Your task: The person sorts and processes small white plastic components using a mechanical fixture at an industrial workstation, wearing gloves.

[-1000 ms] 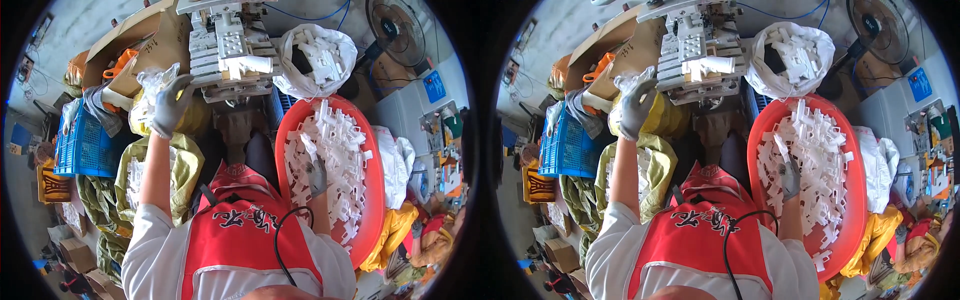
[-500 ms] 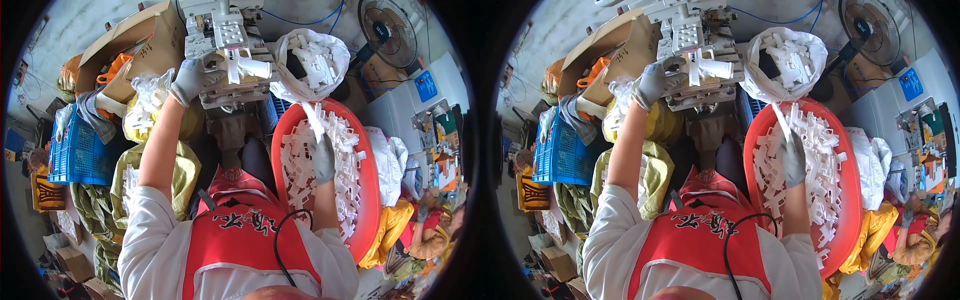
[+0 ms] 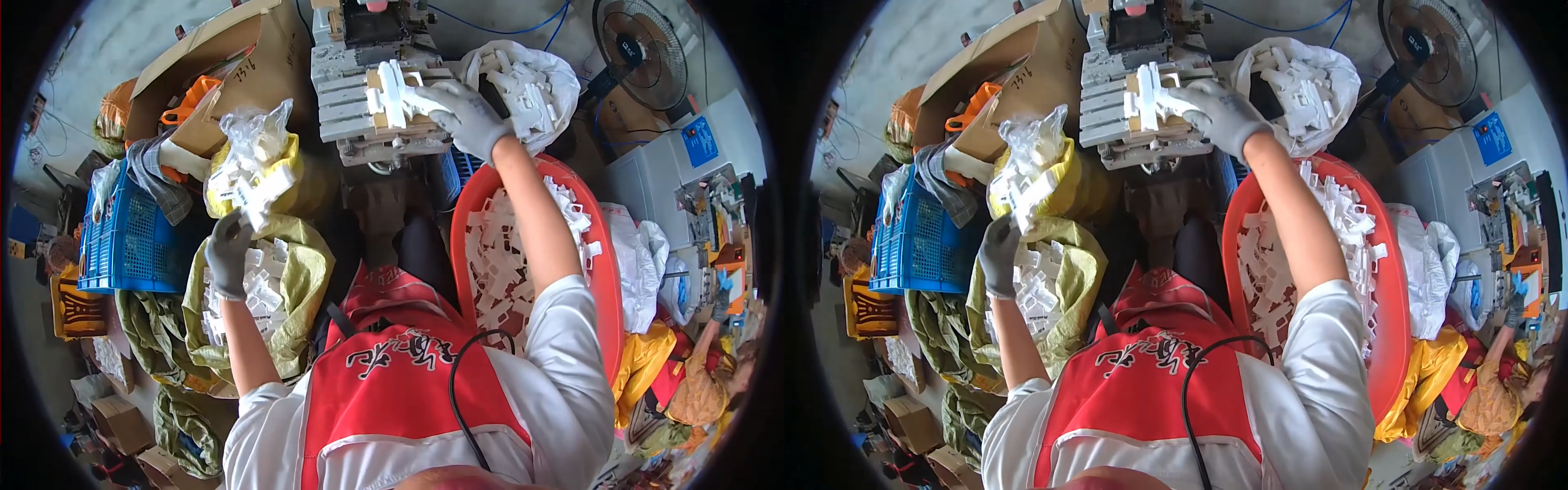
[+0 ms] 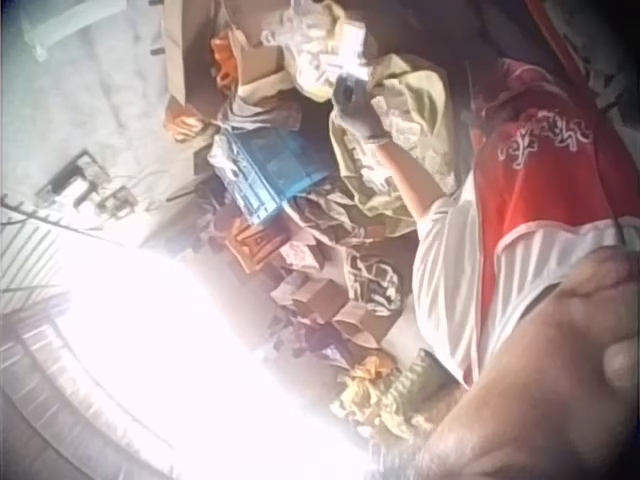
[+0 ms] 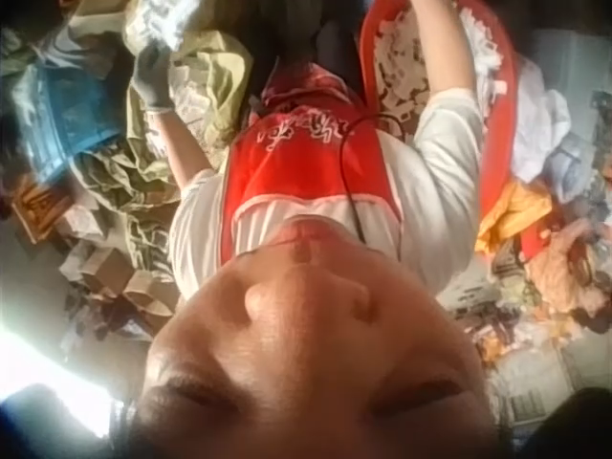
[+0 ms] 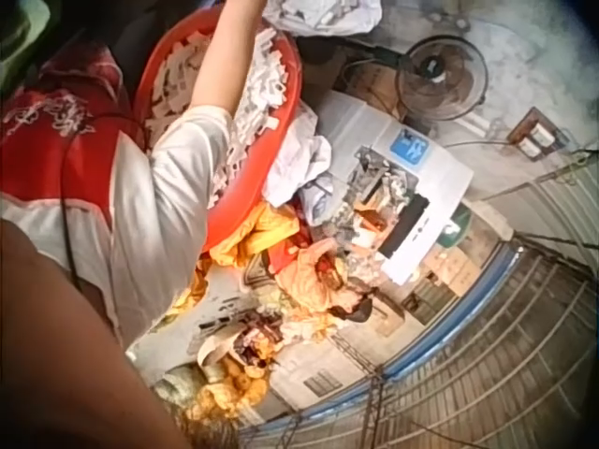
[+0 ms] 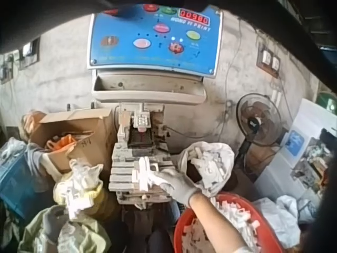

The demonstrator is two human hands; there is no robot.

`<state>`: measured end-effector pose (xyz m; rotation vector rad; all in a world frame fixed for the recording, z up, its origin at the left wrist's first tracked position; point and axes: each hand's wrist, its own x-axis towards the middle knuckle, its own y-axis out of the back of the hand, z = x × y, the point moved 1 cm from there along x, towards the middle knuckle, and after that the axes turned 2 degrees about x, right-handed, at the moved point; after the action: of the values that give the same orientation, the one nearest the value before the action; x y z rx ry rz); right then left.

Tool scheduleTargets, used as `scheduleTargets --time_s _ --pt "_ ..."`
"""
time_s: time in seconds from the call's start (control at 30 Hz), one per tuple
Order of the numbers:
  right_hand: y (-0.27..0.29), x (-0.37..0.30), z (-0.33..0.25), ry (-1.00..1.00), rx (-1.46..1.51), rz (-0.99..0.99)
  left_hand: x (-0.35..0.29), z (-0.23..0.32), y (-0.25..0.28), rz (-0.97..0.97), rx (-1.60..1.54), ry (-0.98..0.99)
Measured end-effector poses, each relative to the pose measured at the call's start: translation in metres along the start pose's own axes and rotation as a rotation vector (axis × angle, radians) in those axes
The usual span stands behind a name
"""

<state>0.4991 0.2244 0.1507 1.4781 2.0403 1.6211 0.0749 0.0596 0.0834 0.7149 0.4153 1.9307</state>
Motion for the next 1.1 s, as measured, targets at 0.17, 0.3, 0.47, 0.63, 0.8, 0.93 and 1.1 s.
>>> scheduleTargets --time_s 0.17,0.3,0.47,0.63,0.8,0.93,1.1 --pt "0.004 -0.016 0.019 0.263 -0.084 0.255 -0.036 -0.063 0.020 -0.016 -0.073 0.147" --pt "0.003 -0.114 0.050 -0.194 0.103 0.196 -0.061 -0.087 0.052 -0.036 0.074 0.198" --pt "-0.035 -0.290 0.076 -0.899 0.029 0.003 -0.077 -0.116 0.112 0.143 0.306 0.194" --pt "-0.095 -0.413 0.066 -1.600 -0.003 -0.352 -0.055 -0.123 0.113 0.106 0.421 0.065" --pt "-0.156 -0.450 0.052 -1.821 0.083 -0.247 -0.043 -0.065 0.035 -0.157 0.243 0.085" --pt "-0.151 -0.437 0.046 -1.453 0.114 0.243 -0.037 -0.057 0.016 -0.207 0.158 0.112" --pt "-0.149 -0.403 0.036 -1.204 0.111 0.005 -0.031 -0.070 0.013 -0.173 -0.053 0.148"
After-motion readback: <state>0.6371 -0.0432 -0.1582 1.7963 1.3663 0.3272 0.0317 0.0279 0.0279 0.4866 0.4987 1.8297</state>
